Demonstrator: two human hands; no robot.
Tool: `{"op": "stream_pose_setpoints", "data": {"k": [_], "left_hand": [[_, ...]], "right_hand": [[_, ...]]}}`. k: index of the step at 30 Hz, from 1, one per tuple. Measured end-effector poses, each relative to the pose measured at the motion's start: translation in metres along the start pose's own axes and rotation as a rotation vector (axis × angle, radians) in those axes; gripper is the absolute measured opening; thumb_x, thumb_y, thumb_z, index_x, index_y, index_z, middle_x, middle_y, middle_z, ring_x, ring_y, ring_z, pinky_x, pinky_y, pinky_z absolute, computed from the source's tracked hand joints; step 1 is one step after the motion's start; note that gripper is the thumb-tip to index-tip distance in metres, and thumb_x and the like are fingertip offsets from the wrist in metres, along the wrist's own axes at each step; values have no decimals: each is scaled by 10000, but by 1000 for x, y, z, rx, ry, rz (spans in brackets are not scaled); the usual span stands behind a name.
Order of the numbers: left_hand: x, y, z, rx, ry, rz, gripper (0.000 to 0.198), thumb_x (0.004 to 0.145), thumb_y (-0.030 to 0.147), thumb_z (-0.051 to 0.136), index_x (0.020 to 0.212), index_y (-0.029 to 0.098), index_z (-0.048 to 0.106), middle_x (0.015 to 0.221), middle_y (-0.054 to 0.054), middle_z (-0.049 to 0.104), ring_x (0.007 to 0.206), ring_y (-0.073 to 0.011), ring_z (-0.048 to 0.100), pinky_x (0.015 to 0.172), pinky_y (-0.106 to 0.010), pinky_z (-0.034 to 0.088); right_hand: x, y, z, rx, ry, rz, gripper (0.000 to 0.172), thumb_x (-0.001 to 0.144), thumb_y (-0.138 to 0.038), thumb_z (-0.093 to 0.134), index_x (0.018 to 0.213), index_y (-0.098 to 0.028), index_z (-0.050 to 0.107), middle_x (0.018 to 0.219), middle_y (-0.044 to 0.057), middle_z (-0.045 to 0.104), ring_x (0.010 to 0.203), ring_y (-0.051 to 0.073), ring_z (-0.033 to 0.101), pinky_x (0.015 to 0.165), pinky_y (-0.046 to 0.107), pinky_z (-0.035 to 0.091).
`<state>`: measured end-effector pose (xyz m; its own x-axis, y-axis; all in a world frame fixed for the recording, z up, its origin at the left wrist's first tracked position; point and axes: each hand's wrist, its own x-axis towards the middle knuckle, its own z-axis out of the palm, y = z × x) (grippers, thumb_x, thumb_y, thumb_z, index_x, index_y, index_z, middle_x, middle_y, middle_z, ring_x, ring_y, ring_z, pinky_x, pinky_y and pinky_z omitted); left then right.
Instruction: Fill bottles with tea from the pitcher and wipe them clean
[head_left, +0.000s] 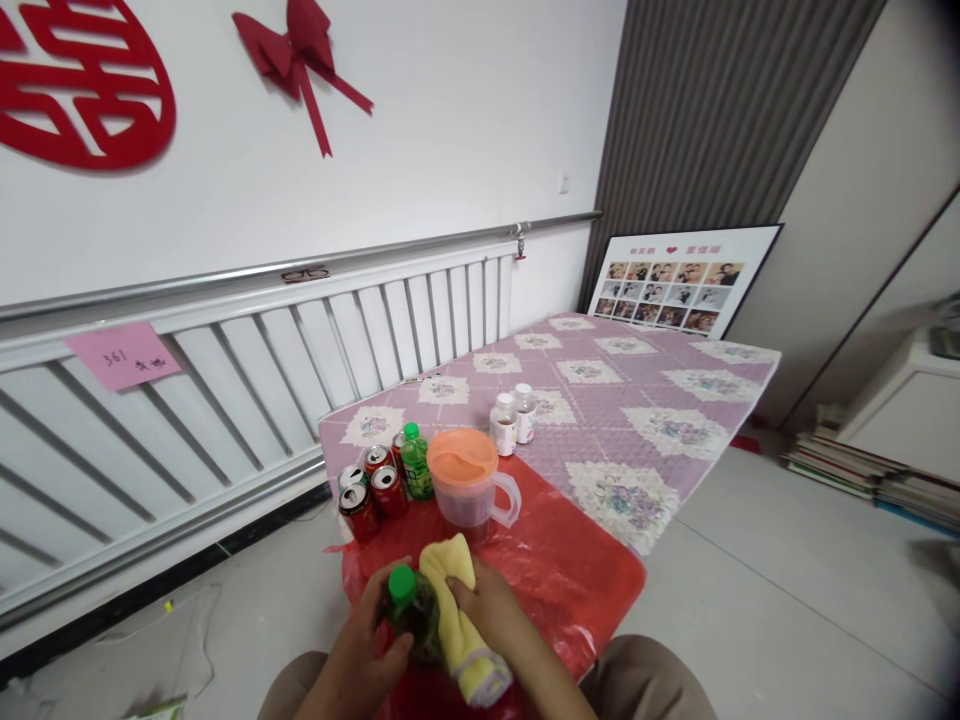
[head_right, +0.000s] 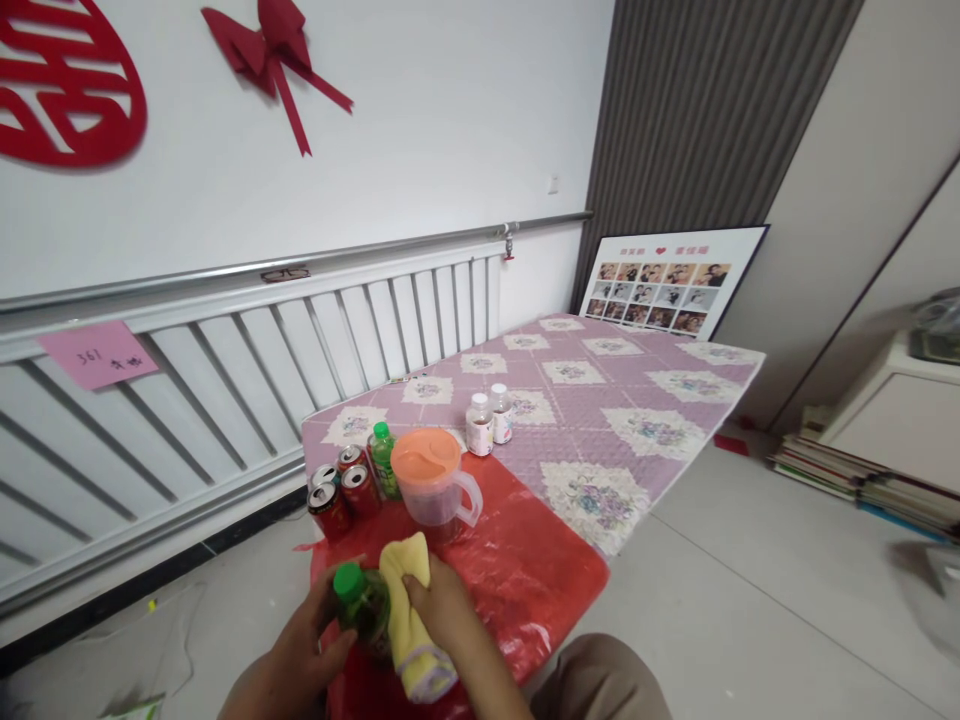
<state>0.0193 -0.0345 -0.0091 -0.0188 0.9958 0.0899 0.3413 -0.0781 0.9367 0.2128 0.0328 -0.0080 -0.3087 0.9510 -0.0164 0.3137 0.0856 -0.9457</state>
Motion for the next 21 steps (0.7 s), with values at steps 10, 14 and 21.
{"op": "stream_pose_setpoints", "data": {"k": [10,14,21], "left_hand": [[-5,4,8,246,194,80,509,679,225,657,1182,182,587,1295,-145,511,1235,-343,493,1038,-537,432],[-4,11,12,236,218,50,396,731,258,644,1121,193,626,1144,-112,556,1099,-295,570,934,-468,521],[-6,13,7,98,184,-99,512,718,274,639,1209,190,524,1152,-102,646,1058,-275,634,921,-420,537]], "right_hand": [[-4,-15,-16,-55,30,-30,380,814,-285,547,1166,-162,624,1138,109,699,1031,258,649,901,356,471],[-6,-53,-20,94,14,-67,382,820,-289,562,1185,-186,603,1137,84,700,996,239,658,862,347,496],[-3,-25,-9,-18,-10,-35,358,874,-309,489,1174,-165,622,1093,95,722,964,246,676,852,357,506]]}}
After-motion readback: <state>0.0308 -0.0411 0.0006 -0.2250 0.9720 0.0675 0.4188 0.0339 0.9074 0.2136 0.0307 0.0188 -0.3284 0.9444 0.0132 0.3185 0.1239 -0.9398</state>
